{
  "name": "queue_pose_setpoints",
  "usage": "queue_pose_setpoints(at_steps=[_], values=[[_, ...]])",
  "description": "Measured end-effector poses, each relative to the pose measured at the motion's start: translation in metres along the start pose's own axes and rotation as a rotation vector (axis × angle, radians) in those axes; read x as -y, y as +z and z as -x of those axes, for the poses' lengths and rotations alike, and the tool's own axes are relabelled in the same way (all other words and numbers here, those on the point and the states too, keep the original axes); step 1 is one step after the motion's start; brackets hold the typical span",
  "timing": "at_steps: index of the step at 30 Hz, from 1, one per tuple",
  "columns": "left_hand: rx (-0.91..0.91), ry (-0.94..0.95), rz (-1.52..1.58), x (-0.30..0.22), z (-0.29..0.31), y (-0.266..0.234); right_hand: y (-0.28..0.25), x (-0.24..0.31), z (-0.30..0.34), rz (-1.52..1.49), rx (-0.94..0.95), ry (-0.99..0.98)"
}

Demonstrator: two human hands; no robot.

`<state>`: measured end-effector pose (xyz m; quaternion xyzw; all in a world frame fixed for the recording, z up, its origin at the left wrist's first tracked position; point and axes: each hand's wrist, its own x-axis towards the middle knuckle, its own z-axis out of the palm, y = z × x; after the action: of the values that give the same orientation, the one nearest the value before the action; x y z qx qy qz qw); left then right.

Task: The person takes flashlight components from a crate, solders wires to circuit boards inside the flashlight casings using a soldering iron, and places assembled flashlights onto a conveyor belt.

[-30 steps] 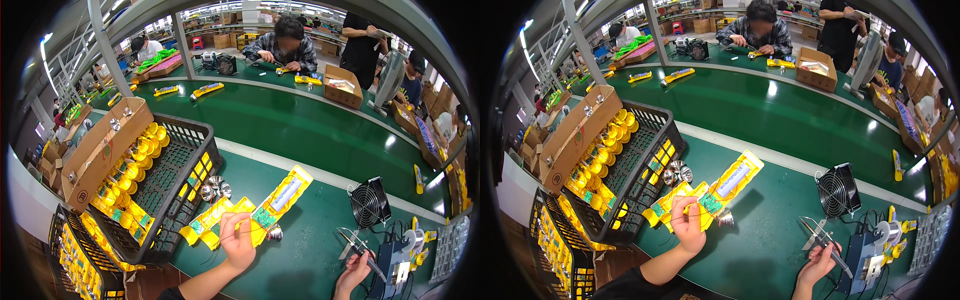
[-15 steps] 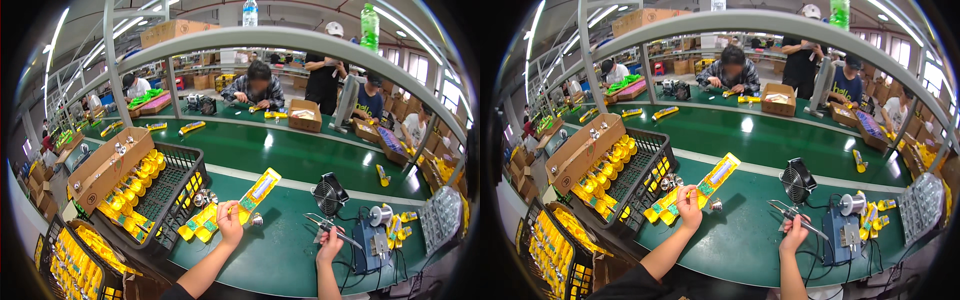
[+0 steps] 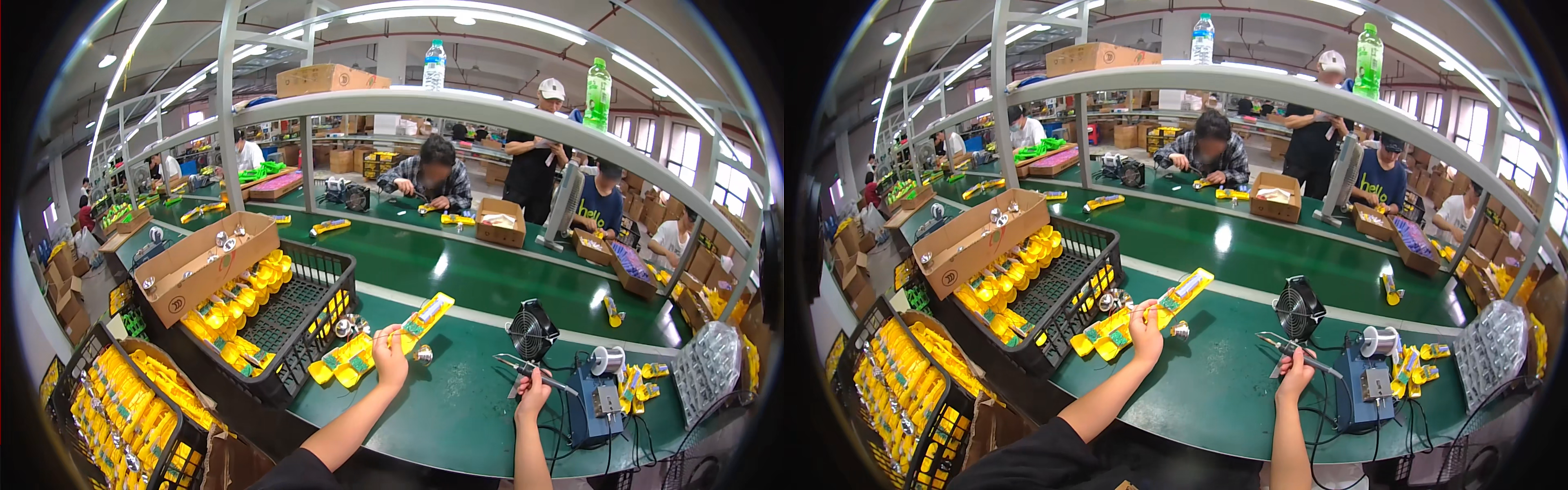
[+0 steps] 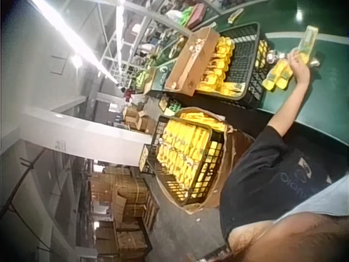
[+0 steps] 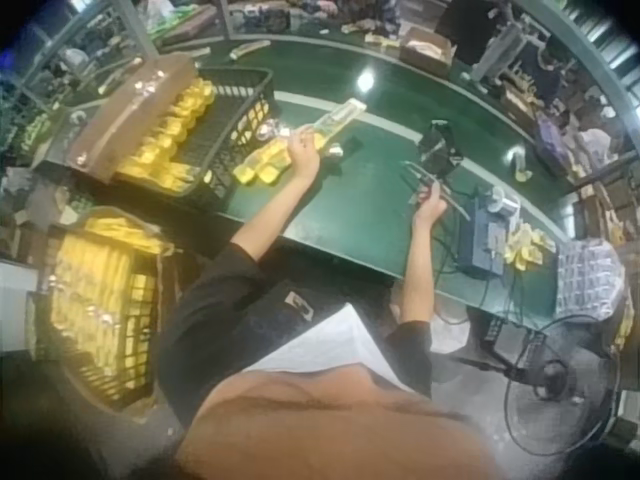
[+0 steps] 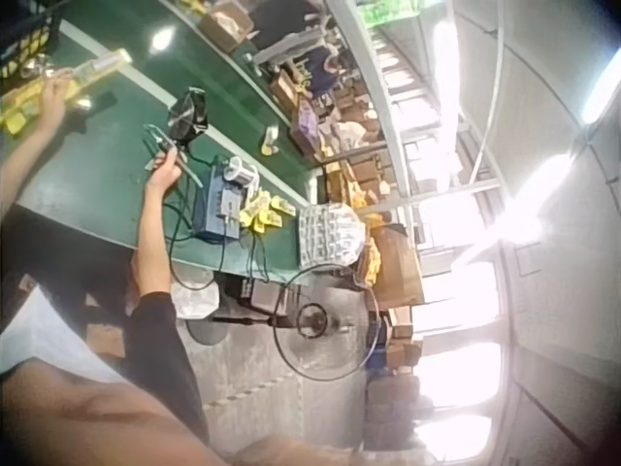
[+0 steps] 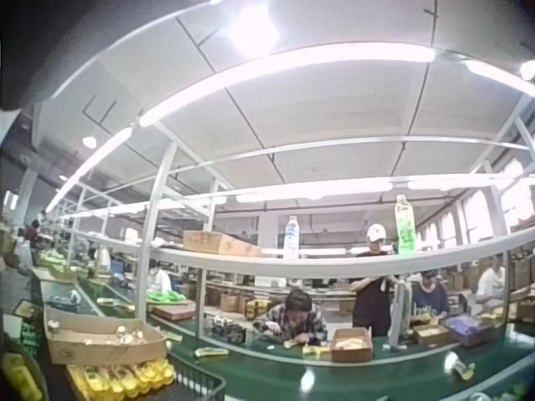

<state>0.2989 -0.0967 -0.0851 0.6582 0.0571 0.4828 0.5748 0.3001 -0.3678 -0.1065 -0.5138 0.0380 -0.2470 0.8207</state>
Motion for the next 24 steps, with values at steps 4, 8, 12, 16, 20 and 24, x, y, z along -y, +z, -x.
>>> queue_pose_setpoints(at_steps=[4,8,12,16,20,24], values=[[0.013,-0.086,0.067,0.009,-0.001,0.003,0.003,0.001,0.000,0.016,0.018,-0.004],[0.034,-0.217,0.129,0.015,0.002,0.006,0.004,0.001,-0.002,0.031,0.013,-0.015],[0.033,-0.186,0.175,0.013,0.003,0.009,0.006,0.005,0.000,0.028,-0.009,-0.007],[0.093,-0.012,0.131,-0.024,0.003,0.007,0.002,0.006,-0.001,0.035,-0.022,-0.008],[0.197,0.043,0.166,-0.077,0.005,-0.009,0.002,0.012,0.007,0.038,-0.040,0.017],[0.277,-0.021,0.308,-0.122,0.005,-0.025,0.003,0.017,0.014,0.041,-0.060,0.056]])
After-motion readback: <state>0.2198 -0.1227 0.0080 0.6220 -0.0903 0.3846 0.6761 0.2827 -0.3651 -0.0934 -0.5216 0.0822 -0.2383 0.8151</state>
